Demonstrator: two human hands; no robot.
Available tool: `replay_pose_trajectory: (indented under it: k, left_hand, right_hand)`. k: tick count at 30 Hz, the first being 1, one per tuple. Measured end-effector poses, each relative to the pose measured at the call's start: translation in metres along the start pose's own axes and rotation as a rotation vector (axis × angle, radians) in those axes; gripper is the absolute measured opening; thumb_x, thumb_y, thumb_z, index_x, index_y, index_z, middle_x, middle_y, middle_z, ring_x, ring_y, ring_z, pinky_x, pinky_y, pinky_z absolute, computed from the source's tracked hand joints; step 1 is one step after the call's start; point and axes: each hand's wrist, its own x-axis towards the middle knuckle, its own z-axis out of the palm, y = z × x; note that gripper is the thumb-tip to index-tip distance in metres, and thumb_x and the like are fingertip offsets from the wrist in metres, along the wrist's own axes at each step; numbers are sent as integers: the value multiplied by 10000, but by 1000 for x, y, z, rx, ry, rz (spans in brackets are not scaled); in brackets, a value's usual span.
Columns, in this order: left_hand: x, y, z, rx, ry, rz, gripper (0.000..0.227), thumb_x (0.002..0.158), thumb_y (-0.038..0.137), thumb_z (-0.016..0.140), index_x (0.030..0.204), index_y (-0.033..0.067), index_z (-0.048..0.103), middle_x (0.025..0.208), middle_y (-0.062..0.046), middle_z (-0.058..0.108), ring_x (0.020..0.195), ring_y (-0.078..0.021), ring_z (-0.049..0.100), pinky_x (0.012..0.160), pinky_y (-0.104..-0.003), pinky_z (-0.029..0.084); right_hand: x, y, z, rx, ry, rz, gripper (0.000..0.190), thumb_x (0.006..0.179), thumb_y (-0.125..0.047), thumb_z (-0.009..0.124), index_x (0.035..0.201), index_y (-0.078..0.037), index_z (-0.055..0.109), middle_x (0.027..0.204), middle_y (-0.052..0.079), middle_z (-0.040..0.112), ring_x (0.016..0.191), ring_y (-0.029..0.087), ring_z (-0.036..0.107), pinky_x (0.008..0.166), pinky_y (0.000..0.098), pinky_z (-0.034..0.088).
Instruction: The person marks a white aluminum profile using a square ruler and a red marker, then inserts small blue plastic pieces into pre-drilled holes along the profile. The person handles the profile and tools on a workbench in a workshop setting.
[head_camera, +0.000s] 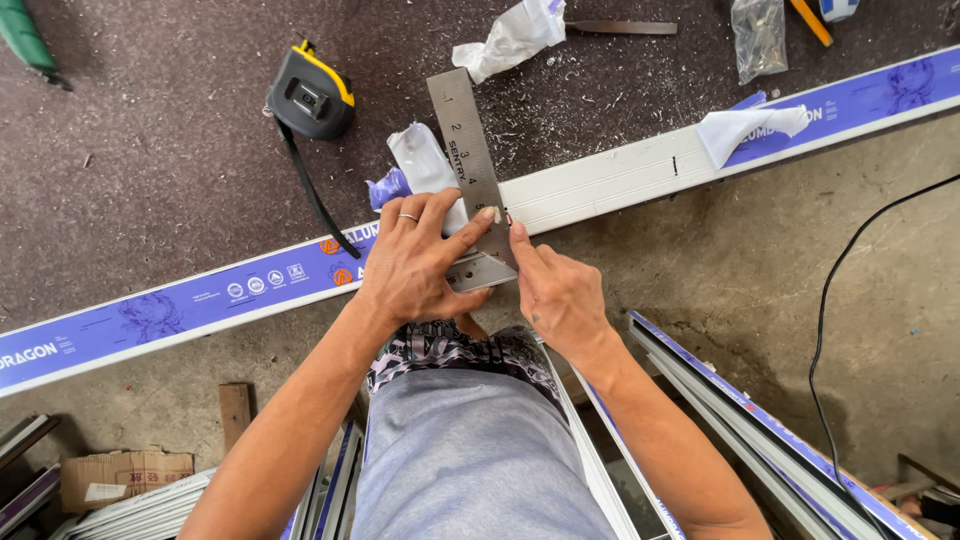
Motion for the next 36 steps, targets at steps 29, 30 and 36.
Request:
replay_pose_trajectory:
  k: [29, 30, 36]
  left_hand:
    - [7, 5, -2, 6, -32, -1, 900, 607, 476, 880, 1412, 169, 621, 1357, -183, 501, 1213, -374, 493, 1033, -528, 371]
    - [7, 5, -2, 6, -31, -2, 900, 609, 475, 878, 1415, 170, 619, 1360, -183, 500, 1214, -373, 492, 1037, -528, 372]
    - [7, 4, -3, 1, -46, -15, 924, 607, 492, 882, 1431, 176, 608, 1359, -176, 499, 1213, -375, 494, 1035, -527, 368]
  right_hand:
    - [2, 4, 8, 196, 311, 60, 437, 977, 15, 699, 1396, -28, 584, 855, 91, 689, 673, 209, 657, 618, 347, 519]
    - [3, 6, 8, 204, 317, 45, 450, 986, 12, 697, 1416, -34, 569, 880, 92, 696, 690, 207, 663, 628, 340, 522]
    - [1, 8, 6, 140, 186, 69, 516, 927, 20, 711, 1425, -57, 603, 694, 37, 586, 555, 192, 565, 548, 342, 483]
